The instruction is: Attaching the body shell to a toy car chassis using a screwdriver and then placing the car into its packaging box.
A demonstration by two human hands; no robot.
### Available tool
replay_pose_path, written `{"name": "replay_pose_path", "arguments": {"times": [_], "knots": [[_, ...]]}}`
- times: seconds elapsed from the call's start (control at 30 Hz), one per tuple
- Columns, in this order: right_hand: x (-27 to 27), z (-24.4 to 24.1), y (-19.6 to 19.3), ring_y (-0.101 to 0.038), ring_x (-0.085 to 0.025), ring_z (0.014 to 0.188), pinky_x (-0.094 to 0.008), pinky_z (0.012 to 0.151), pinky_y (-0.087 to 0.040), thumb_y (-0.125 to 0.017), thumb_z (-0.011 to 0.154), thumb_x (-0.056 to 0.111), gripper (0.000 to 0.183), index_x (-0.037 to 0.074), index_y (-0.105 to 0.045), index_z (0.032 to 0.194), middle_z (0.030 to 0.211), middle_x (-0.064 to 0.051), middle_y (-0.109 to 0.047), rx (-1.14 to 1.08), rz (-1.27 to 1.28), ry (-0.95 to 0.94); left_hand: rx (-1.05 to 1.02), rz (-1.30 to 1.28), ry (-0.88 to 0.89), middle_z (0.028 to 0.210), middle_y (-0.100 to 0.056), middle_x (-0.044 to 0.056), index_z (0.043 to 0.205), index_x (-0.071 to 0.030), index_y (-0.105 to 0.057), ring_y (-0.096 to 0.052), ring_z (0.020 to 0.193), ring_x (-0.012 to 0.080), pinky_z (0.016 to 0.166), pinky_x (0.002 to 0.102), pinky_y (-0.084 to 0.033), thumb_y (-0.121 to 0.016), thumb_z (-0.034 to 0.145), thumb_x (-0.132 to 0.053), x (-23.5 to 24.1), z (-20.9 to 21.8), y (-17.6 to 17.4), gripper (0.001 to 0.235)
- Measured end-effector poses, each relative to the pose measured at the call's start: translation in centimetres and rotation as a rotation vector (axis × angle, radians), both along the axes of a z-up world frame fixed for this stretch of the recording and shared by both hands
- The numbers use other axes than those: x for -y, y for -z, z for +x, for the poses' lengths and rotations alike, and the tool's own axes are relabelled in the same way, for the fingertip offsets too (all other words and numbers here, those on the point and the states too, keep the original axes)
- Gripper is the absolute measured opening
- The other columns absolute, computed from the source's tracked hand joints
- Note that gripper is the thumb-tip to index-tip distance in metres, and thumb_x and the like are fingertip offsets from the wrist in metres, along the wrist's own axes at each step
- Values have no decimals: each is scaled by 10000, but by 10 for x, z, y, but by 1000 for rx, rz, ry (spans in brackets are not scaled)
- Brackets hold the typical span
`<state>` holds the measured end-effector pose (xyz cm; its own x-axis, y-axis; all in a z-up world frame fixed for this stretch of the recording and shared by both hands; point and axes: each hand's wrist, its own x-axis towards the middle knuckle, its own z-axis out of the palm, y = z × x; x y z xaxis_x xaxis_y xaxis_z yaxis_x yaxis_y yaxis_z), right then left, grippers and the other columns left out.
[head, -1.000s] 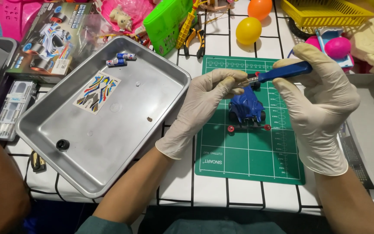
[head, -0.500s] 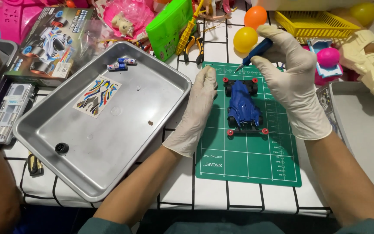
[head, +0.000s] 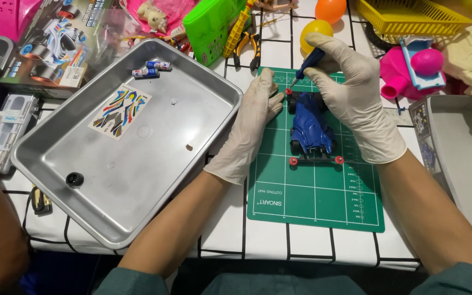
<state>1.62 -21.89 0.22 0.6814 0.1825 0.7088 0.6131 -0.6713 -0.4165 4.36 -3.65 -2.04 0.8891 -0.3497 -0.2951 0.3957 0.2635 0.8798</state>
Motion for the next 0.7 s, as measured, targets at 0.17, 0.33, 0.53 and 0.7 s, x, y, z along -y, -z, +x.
{"name": "replay_pose_path", "arguments": {"times": [0.17, 0.33, 0.53, 0.7], "knots": [[3, 3, 5, -738, -286, 1027, -376, 979, -621, -806, 952, -161, 502, -38, -613, 1399, 1262, -240, -719, 1, -23, 6, 22, -33, 22, 1521, -515, 223, 1493, -71, -453, -614, 1335, 323, 1053, 361, -507, -428, 746, -703, 0, 1, 2, 979], [5, 4, 8, -741, -284, 984, -373, 959, -623, -809, 949, -161, 504, -36, -618, 1399, 1254, -234, -724, 7, -36, 18, 23, -22, 32, 1545, -513, 244, 1515, -58, -457, -629, 1317, 298, 1054, 337, -528, -428, 736, -706, -2, -2, -4, 1013], [4, 4, 8, -722, -272, 1001, -367, 960, -616, -795, 953, -159, 487, -43, -621, 1392, 1258, -230, -716, -5, -19, 14, 19, -51, 24, 1515, -539, 258, 1494, -42, -484, -639, 1289, 280, 1054, 333, -527, -446, 753, -681, -1, -1, -2, 979], [4, 5, 9, -728, -281, 1020, -376, 980, -617, -797, 966, -163, 482, -47, -615, 1397, 1242, -237, -716, -12, -17, -4, 3, -31, 43, 1543, -531, 222, 1501, -18, -479, -613, 1337, 301, 1091, 357, -504, -429, 768, -669, 0, -1, -3, 982]]}}
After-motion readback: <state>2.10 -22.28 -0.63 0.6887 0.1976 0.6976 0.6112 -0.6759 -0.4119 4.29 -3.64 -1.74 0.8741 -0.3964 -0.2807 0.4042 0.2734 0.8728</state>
